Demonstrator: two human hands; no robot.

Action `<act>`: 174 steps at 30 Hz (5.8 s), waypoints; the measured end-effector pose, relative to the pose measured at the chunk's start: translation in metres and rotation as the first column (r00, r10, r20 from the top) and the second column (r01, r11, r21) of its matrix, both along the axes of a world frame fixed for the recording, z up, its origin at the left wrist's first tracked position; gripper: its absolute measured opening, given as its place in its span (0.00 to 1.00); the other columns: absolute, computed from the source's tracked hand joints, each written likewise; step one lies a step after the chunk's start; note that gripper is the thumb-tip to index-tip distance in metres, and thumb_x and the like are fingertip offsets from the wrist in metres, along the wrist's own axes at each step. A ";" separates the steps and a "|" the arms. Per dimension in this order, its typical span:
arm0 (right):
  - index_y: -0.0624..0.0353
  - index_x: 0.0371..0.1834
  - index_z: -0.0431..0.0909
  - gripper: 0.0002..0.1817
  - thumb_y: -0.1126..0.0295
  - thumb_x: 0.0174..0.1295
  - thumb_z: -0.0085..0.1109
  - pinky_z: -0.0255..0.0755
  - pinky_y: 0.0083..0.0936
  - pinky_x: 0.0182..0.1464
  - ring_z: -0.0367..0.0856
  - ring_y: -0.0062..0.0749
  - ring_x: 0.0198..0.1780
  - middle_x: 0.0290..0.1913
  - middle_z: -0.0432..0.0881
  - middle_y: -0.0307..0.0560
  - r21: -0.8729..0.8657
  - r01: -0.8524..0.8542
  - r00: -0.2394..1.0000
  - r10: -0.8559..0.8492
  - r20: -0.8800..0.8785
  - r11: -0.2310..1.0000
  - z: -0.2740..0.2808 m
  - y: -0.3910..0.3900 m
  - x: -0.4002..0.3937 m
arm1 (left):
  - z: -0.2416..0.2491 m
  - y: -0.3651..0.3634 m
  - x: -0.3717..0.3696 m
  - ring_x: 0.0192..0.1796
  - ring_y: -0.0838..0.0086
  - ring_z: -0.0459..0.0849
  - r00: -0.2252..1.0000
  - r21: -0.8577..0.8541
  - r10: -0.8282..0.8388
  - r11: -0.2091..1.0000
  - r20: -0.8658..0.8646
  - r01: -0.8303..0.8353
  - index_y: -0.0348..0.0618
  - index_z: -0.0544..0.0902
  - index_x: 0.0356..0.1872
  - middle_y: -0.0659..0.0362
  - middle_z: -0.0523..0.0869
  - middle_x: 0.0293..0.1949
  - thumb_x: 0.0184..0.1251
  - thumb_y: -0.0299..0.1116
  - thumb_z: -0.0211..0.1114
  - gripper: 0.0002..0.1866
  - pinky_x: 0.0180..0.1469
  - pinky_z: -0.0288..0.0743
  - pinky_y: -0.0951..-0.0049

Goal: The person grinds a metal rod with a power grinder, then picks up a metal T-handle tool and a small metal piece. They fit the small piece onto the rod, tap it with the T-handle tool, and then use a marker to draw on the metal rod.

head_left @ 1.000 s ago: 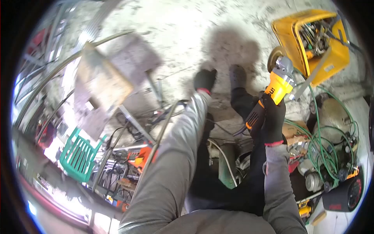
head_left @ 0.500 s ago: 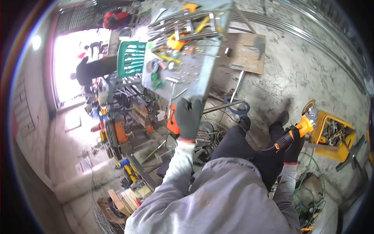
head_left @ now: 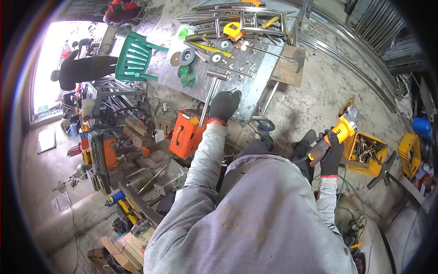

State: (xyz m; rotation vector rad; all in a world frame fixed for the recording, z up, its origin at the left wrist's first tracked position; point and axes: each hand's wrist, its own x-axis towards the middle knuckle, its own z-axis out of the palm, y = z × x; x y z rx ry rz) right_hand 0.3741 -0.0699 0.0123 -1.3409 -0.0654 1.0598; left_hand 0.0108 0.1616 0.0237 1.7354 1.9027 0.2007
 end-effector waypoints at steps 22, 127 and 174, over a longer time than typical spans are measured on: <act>0.59 0.67 0.75 0.22 0.61 0.77 0.67 0.89 0.39 0.58 0.89 0.37 0.53 0.51 0.86 0.45 0.418 0.056 0.968 0.053 -0.244 0.907 0.052 0.040 -0.079 | 0.068 -0.114 0.100 0.39 0.68 0.88 0.570 -0.257 -0.382 0.618 0.728 0.743 0.33 0.83 0.53 0.50 0.90 0.38 0.67 0.46 0.74 0.25 0.44 0.81 0.64; 0.61 0.62 0.82 0.28 0.70 0.57 0.79 0.82 0.33 0.56 0.90 0.34 0.50 0.50 0.91 0.46 -0.194 -0.514 0.812 0.547 0.202 0.836 -0.030 0.034 -0.146 | 0.006 0.058 0.051 0.48 0.50 0.90 0.606 0.226 -0.796 0.589 -0.008 0.776 0.43 0.92 0.42 0.51 0.91 0.44 0.68 0.38 0.74 0.10 0.53 0.82 0.51; 0.62 0.70 0.79 0.30 0.75 0.63 0.75 0.83 0.29 0.58 0.89 0.27 0.54 0.56 0.90 0.43 -0.085 -0.536 0.812 0.541 0.220 0.840 -0.040 0.035 -0.155 | 0.008 0.063 0.054 0.44 0.49 0.91 0.612 0.204 -0.787 0.614 0.080 0.763 0.44 0.93 0.42 0.49 0.90 0.40 0.67 0.38 0.74 0.10 0.50 0.84 0.52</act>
